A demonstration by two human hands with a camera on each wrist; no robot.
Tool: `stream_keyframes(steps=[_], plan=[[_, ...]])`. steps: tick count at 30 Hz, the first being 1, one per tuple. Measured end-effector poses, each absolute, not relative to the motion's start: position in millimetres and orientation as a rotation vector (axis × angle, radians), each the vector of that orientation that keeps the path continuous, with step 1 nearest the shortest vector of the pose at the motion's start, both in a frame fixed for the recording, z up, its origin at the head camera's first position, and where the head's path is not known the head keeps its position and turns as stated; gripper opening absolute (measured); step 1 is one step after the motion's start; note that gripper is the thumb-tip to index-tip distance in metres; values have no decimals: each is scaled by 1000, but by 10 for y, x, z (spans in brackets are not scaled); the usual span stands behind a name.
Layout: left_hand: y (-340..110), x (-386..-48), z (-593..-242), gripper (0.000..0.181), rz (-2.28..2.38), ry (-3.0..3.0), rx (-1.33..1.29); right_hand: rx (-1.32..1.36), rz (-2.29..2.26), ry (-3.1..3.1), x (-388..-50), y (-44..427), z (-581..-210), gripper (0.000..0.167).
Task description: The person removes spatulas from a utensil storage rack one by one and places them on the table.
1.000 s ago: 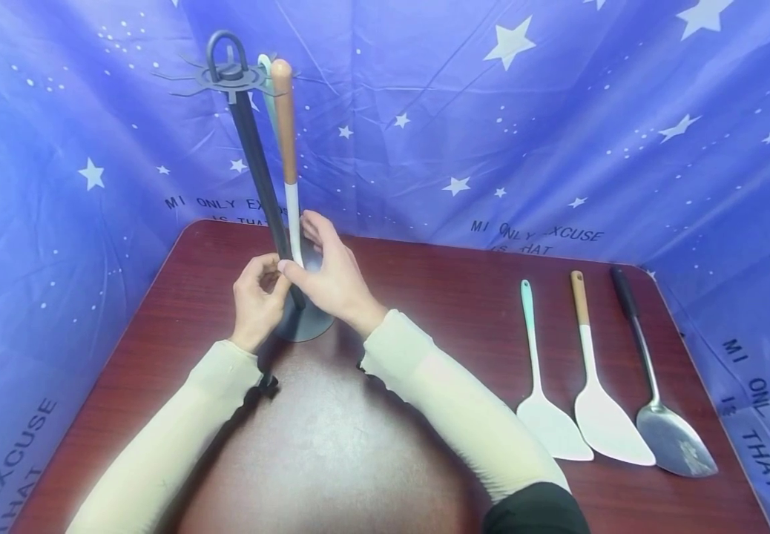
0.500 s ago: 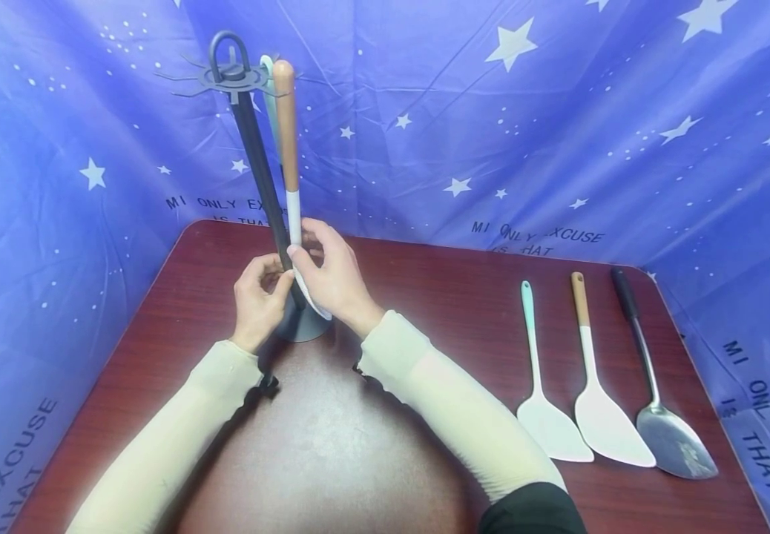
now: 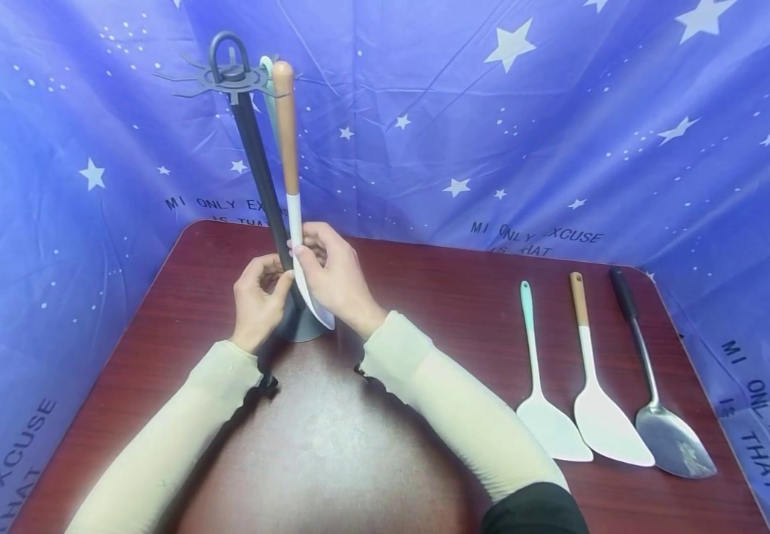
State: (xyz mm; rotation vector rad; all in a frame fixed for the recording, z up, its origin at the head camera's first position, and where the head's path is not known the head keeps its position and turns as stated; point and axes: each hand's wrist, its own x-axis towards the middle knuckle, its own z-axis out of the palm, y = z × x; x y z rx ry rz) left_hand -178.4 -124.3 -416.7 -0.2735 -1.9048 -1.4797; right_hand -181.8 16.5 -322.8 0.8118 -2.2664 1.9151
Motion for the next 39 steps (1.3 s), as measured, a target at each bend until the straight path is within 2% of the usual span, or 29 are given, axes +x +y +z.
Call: stream_keyframes(steps=[39], plan=[[-1233, -1780, -4153, 17, -1480, -1919, -268, 771, 1865, -2160, -1664, 263, -3234, 19]])
